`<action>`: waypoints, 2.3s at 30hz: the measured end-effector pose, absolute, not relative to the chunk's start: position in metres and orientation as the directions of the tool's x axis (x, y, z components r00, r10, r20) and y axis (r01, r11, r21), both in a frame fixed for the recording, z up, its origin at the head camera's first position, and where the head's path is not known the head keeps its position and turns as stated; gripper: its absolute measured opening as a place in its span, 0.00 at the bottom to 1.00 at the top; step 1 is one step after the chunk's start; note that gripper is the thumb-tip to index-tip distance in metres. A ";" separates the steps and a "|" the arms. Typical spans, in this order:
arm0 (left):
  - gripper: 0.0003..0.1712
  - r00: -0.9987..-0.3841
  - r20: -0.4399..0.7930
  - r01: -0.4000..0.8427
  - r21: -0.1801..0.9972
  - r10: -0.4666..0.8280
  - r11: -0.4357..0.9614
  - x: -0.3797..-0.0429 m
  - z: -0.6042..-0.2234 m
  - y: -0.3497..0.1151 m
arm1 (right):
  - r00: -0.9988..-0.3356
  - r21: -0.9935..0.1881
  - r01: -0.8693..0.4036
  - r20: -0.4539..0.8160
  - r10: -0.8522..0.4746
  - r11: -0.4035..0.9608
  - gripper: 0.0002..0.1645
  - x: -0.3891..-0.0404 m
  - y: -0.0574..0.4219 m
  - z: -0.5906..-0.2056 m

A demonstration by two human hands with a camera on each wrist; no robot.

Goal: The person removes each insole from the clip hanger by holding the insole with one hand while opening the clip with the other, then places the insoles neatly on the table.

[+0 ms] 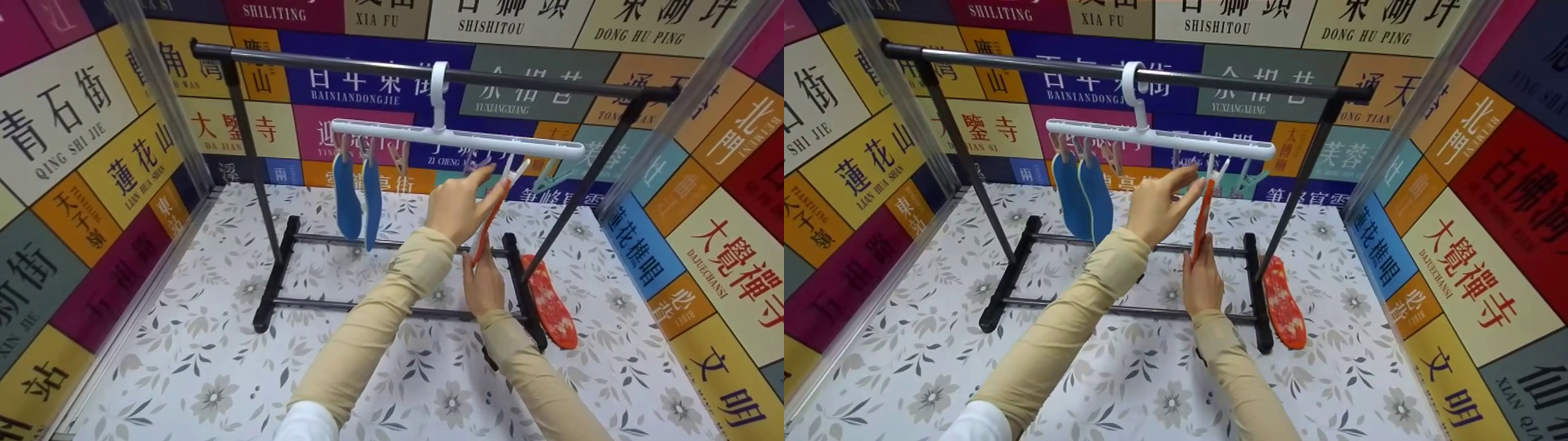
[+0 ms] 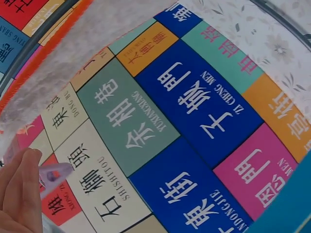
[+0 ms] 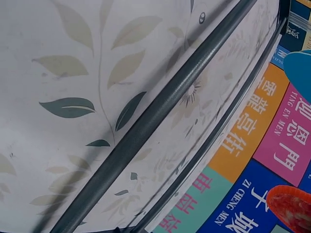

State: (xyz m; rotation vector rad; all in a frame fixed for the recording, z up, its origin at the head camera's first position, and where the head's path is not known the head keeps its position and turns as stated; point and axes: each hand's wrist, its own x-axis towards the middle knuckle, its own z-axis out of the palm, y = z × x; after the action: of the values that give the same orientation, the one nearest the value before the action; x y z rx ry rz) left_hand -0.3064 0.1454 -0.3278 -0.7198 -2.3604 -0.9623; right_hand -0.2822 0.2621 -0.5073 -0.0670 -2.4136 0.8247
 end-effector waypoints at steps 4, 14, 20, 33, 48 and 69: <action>0.26 -0.747 0.595 0.618 0.455 0.297 0.641 -0.306 -0.322 0.152 | -0.820 -0.562 -0.123 0.522 0.235 0.818 0.33 -0.279 0.261 -0.508; 0.27 -0.782 0.551 0.555 0.404 0.291 0.727 -0.306 -0.312 0.166 | -0.834 -0.566 -0.171 0.519 0.187 0.807 0.32 -0.267 0.254 -0.515; 0.22 -0.756 0.600 0.564 0.394 0.262 0.726 -0.307 -0.312 0.169 | -0.811 -0.567 -0.190 0.551 0.197 0.802 0.28 -0.261 0.252 -0.522; 0.23 -0.704 0.654 0.608 0.355 0.276 0.710 -0.306 -0.318 0.164 | -0.810 -0.567 -0.182 0.550 0.204 0.803 0.27 -0.252 0.257 -0.528; 0.23 -0.720 0.641 0.596 0.376 0.266 0.710 -0.306 -0.322 0.157 | -0.814 -0.601 -0.164 0.530 0.237 0.782 0.20 -0.228 0.272 -0.540; 0.17 -0.667 0.686 0.665 0.374 0.289 0.647 -0.301 -0.348 0.142 | -0.765 -0.616 -0.030 0.521 0.378 0.787 0.20 -0.200 0.328 -0.534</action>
State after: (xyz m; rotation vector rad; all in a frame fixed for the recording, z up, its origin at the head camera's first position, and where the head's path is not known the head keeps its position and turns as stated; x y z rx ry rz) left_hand -0.3014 0.1417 -0.3479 -0.7387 -2.2768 -0.8371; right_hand -0.2004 0.3278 -0.5339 -0.2569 -2.3205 0.8137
